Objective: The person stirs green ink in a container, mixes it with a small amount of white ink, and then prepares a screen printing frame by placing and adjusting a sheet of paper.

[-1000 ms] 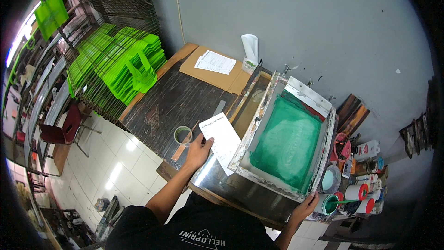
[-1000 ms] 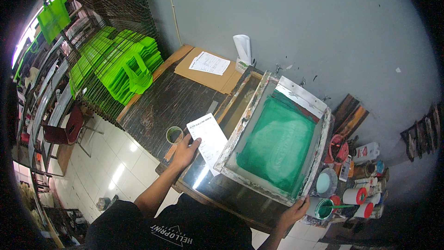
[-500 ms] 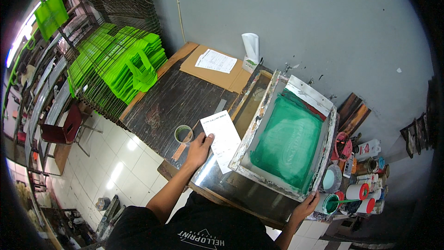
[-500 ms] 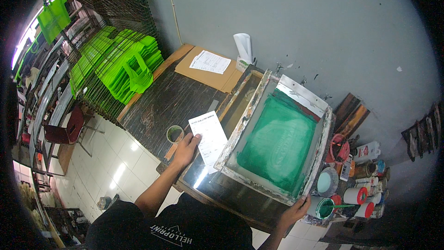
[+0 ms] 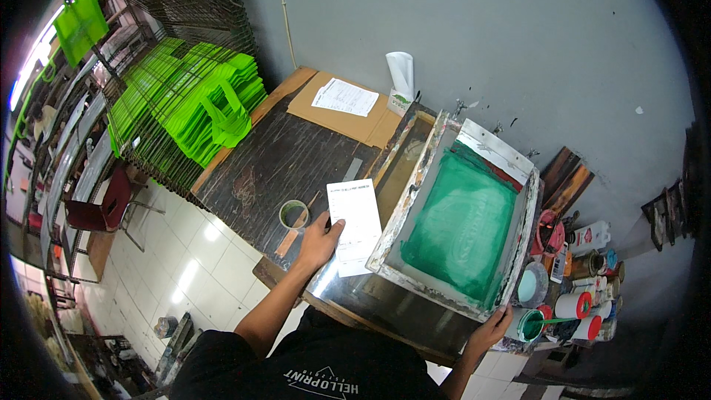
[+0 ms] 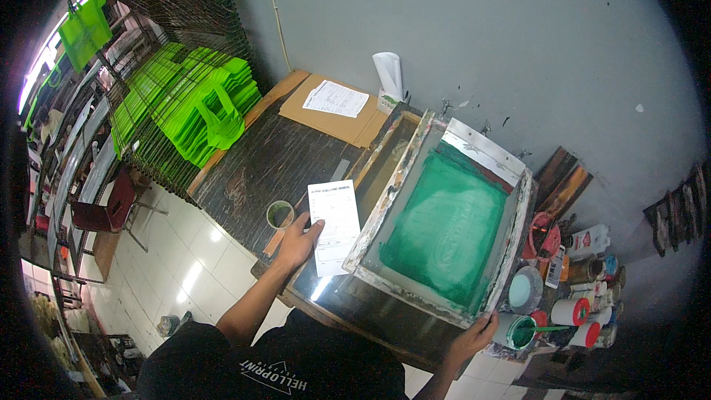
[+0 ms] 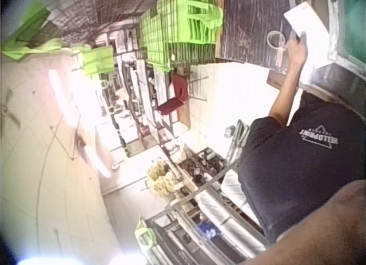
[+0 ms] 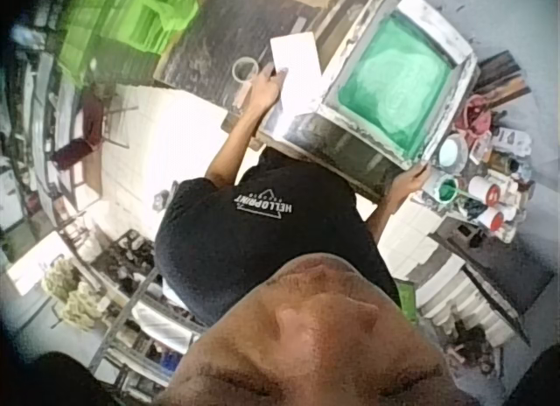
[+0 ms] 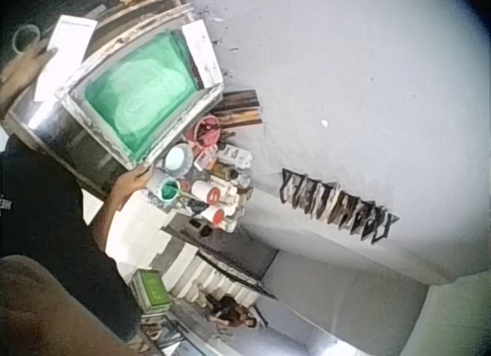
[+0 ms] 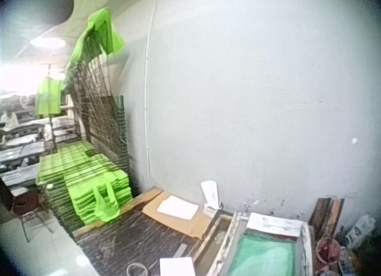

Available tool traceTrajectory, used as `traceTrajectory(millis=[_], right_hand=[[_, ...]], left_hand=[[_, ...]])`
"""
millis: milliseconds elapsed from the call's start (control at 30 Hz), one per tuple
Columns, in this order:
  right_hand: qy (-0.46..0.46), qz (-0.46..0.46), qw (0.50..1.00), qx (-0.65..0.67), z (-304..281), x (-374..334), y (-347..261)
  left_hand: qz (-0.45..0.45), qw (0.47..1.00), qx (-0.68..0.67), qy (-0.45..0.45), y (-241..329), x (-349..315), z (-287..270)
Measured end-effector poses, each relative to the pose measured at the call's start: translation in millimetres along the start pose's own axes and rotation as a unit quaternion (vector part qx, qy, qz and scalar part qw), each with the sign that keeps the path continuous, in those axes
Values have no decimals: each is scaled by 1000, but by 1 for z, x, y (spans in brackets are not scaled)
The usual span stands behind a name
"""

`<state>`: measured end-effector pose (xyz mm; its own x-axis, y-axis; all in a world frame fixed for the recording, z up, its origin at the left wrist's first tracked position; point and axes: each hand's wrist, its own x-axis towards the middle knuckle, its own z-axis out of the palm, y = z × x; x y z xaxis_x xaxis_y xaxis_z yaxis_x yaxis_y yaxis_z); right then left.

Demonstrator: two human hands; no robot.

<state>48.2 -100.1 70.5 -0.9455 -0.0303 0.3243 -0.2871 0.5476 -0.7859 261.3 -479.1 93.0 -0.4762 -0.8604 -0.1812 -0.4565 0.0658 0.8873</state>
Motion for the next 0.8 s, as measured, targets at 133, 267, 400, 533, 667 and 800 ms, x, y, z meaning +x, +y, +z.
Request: traceTrajectory(millis=[133,267,400,533,667,800], right_hand=[[1,4,1000,9,0,0,0],[0,-4,1000,8,0,1,6],[3,-4,1000,-2,1,1,3],[5,-6,1000,1,1,0,-2],[-4,10,1000,11,-1,1,-2],[-5,19,1000,7,-1,0,-8]], left_hand=[[-10,1000,9,19,6,-2,0],[-26,1000,-14,-5,-4,3,0],[-7,999,-33,-4,-7,2,2],[4,1000,-8,11,-7,2,2],[-9,1000,-5,8,-8,5,1],[-8,1000,-25,-3,-4,1,0]])
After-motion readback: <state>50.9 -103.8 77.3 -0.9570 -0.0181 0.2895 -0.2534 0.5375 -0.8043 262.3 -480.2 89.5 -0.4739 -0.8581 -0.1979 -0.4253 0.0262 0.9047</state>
